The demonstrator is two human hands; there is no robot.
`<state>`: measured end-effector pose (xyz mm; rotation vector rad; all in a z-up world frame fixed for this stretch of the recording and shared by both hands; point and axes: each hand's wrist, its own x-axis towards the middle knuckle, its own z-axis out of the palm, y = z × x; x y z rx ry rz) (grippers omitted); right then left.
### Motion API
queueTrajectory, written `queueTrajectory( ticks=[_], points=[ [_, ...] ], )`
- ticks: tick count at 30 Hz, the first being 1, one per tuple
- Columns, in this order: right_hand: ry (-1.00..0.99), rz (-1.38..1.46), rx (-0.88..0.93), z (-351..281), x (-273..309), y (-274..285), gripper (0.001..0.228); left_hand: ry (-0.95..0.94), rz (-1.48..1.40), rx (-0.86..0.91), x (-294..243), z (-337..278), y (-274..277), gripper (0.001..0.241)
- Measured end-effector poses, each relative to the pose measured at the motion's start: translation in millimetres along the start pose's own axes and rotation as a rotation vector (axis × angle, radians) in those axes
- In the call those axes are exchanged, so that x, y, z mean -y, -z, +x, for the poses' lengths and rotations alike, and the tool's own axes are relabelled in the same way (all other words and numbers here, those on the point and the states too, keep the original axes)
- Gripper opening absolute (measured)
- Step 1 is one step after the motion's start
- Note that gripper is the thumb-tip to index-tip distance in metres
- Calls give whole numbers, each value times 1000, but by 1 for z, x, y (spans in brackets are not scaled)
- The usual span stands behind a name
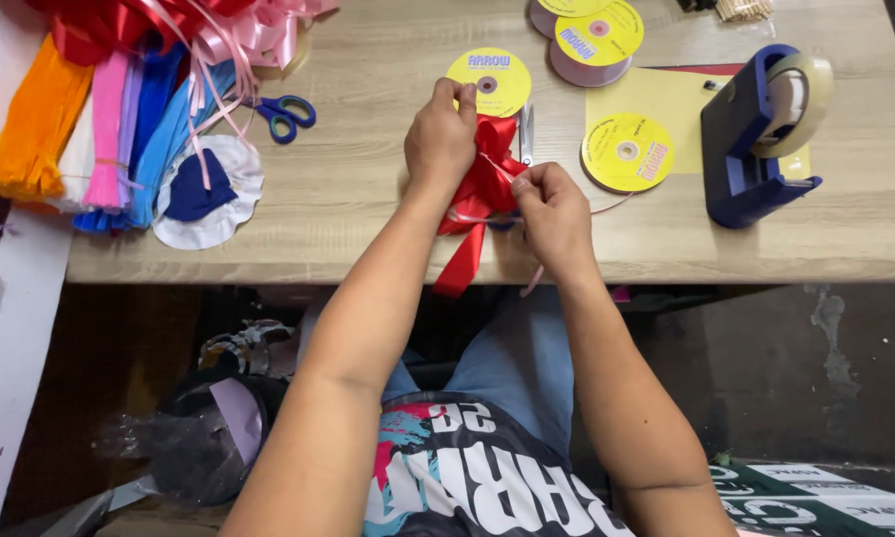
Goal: The person ties a red ribbon into a bow using a thin string, then trims the excess string with scissors. They adjust the loops of the bow and cut the ribbon tails. The person then cuts a new length of red ribbon and begins folding it to create another bow.
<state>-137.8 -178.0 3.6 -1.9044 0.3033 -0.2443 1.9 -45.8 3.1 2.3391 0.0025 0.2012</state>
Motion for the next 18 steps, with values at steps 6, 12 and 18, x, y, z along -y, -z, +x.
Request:
queueTrajectory(
  ticks=[6,12,18],
  points=[
    [48,134,49,4,-28,-9,5,-68,61,-120,1,8,-17,31],
    [63,71,23,-6,-13,-6,7,-184,104,-173,10,16,-30,28],
    [110,148,-16,-4,-31,-5,6,-223,87,-143,8,21,-41,25]
  ],
)
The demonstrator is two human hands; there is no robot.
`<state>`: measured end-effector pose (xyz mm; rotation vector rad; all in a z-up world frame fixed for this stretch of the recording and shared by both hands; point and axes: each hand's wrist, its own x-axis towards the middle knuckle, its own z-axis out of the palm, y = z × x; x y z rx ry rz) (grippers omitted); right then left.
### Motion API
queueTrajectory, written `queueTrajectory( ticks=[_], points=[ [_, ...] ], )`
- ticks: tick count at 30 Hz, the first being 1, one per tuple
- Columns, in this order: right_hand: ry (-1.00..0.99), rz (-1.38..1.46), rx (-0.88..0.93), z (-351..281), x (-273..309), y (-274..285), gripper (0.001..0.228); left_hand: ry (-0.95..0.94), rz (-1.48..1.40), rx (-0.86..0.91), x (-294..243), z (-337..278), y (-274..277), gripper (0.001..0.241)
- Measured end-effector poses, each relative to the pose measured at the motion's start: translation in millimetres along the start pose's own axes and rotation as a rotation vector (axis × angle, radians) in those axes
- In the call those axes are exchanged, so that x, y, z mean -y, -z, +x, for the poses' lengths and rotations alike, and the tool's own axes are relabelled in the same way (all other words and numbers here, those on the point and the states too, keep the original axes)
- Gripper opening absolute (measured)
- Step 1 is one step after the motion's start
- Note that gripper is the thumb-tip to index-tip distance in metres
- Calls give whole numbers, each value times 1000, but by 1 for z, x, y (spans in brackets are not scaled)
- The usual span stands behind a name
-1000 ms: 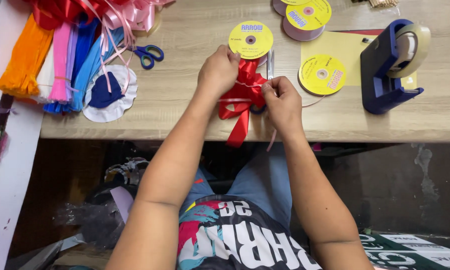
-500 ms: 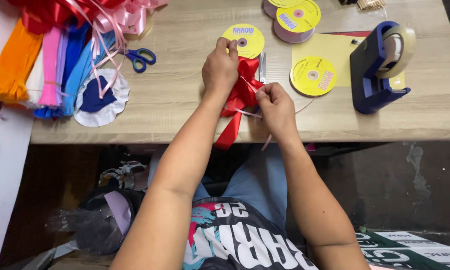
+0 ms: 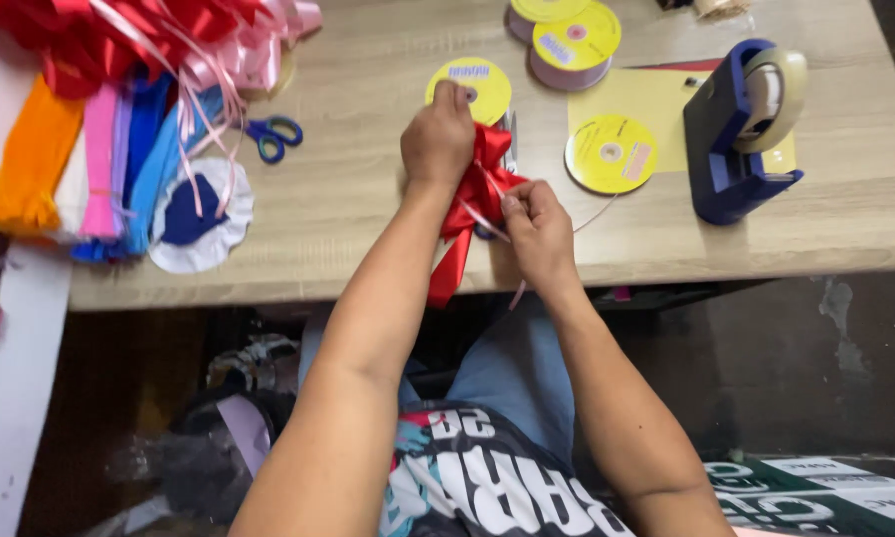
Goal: The person ties a red ribbon into a bow using a thin string, then trims the excess string with scissors. They adjust the loops of the bow and cut the ribbon tails. The person then cuts a new length of red ribbon and begins folding it to create another bow.
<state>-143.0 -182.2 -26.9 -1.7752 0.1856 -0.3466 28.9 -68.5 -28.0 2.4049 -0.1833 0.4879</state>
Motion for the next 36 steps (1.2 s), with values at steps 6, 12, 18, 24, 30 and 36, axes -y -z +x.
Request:
queueTrajectory(
  ticks=[6,12,18,24,30,36],
  points=[
    [-168,-125,172,16,-4,0,26,52,115,220,-21,-4,38,40],
    [-297,368,47,32,5,-37,27,101,-55,354,-8,-5,75,39],
    [-312,333,12,41,10,-49,26,366,-612,497,18,-42,101,30],
    [-198,151,65,36,34,-40,28,649,-926,578,4,-68,105,11],
    [-150,64,141,31,52,-35,29,709,-1081,585,-15,-71,115,27],
    [-116,-1,149,20,73,-29,31,685,-1176,503,4,-67,105,18]
  ],
)
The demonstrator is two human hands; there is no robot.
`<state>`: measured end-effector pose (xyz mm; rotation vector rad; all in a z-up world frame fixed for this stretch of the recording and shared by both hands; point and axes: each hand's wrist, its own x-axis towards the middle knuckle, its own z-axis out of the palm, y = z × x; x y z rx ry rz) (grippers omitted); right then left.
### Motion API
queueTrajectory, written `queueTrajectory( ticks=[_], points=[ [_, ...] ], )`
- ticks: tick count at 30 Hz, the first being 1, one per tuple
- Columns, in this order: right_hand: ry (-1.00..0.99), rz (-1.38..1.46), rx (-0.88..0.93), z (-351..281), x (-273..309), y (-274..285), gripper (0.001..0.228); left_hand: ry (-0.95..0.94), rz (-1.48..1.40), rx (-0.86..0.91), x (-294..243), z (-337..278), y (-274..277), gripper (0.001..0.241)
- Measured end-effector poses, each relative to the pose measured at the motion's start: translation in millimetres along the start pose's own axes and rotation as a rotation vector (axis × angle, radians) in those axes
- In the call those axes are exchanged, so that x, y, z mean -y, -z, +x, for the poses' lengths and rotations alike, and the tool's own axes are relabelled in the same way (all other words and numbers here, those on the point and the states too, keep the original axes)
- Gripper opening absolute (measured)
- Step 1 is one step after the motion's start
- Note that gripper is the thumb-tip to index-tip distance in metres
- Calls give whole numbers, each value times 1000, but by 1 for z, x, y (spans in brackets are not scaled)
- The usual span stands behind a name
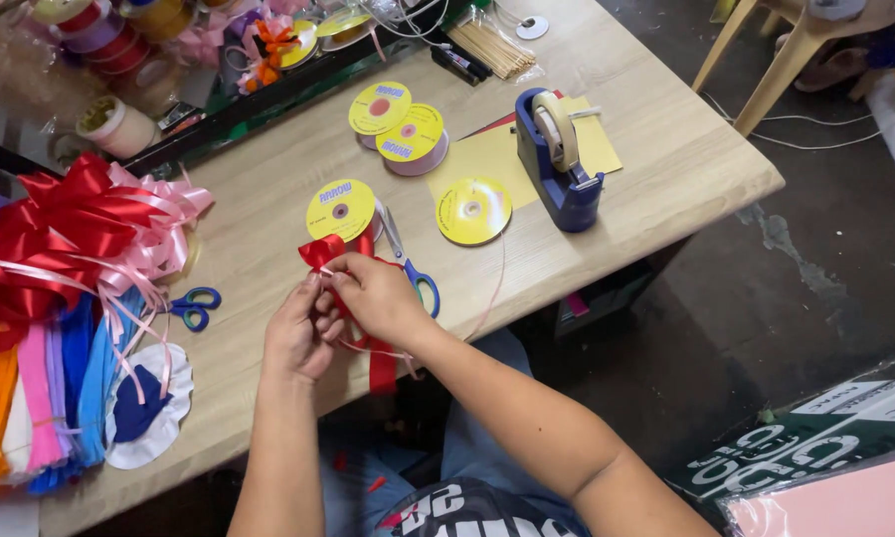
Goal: The person ties a red ribbon into a bow using a thin string, then trims the excess string with scissors. They adjust the loops of the bow and cut the ribbon tails. The person then cuts a new length of red ribbon and begins folding it to create another bow.
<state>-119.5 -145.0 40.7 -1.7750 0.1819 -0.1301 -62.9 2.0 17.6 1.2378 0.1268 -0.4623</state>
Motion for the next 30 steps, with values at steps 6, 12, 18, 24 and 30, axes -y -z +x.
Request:
queueTrajectory(
  ticks=[6,12,18,24,30],
  points=[
    [-5,19,3,-2,0,-3,31,-67,-51,-17,8,3,6,13],
    [1,-15,12,-6,8,-2,32,-176,-239,-10,21,7,4,9],
    [-13,-83,2,-5,10,-7,34,-316,-343,-60,15,4,-9,8],
    [5,-96,44,-10,13,-10,33,-395,-384,-82,19,13,-11,7],
    [24,-145,156,-5,12,-11,36,-413,-417,-118,21,9,-24,6]
  ],
)
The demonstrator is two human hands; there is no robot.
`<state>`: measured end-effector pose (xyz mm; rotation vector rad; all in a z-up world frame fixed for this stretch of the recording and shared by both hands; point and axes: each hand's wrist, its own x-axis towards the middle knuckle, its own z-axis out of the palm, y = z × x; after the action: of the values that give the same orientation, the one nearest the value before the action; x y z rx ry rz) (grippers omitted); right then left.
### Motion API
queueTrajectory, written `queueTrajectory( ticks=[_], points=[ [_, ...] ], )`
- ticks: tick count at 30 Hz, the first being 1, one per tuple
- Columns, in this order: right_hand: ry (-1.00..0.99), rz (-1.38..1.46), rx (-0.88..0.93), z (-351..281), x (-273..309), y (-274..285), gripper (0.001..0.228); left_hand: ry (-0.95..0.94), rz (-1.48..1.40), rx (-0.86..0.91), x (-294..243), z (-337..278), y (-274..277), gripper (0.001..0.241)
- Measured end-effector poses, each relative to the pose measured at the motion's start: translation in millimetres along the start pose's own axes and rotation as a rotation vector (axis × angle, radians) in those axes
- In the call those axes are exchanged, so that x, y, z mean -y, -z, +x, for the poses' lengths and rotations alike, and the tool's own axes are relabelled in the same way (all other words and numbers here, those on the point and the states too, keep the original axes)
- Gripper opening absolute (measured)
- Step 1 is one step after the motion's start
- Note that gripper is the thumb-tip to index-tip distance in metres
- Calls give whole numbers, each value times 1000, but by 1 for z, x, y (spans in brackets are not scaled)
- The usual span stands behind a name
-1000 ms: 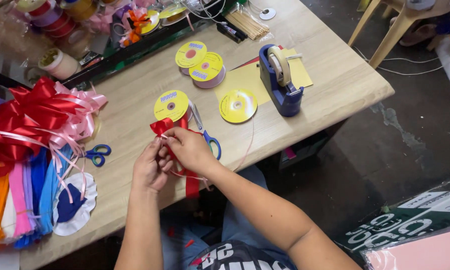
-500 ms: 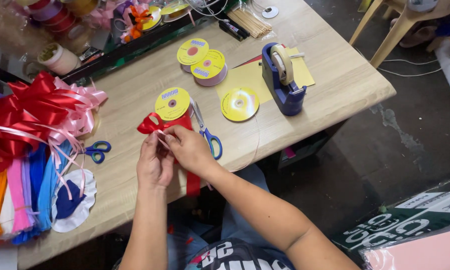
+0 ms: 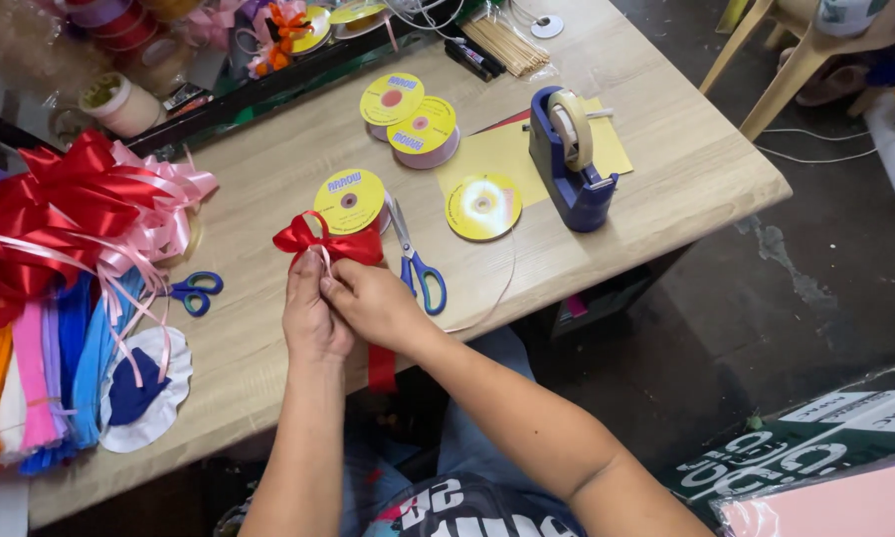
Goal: The person ties a red ribbon into a bow using a thin string, then trims the excess string with scissors. They adjust the loops of the bow and cut the ribbon tails. The person then cuts a new length of red ribbon and begins folding it to create another bow.
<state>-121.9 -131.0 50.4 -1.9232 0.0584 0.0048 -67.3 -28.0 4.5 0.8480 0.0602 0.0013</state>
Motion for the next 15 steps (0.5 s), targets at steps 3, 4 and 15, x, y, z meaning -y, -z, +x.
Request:
queueTrajectory(
  ticks=[3,4,15],
  points=[
    [25,-42,-18,-1,-1,0,33,40,35,-7,-1,6,8,7],
    [25,-43,-17,2,-3,0,33,40,34,-8,2,9,15,7],
    [195,-156,26,12,-5,6,30,170,208,-9,1,23,38,21]
  ],
)
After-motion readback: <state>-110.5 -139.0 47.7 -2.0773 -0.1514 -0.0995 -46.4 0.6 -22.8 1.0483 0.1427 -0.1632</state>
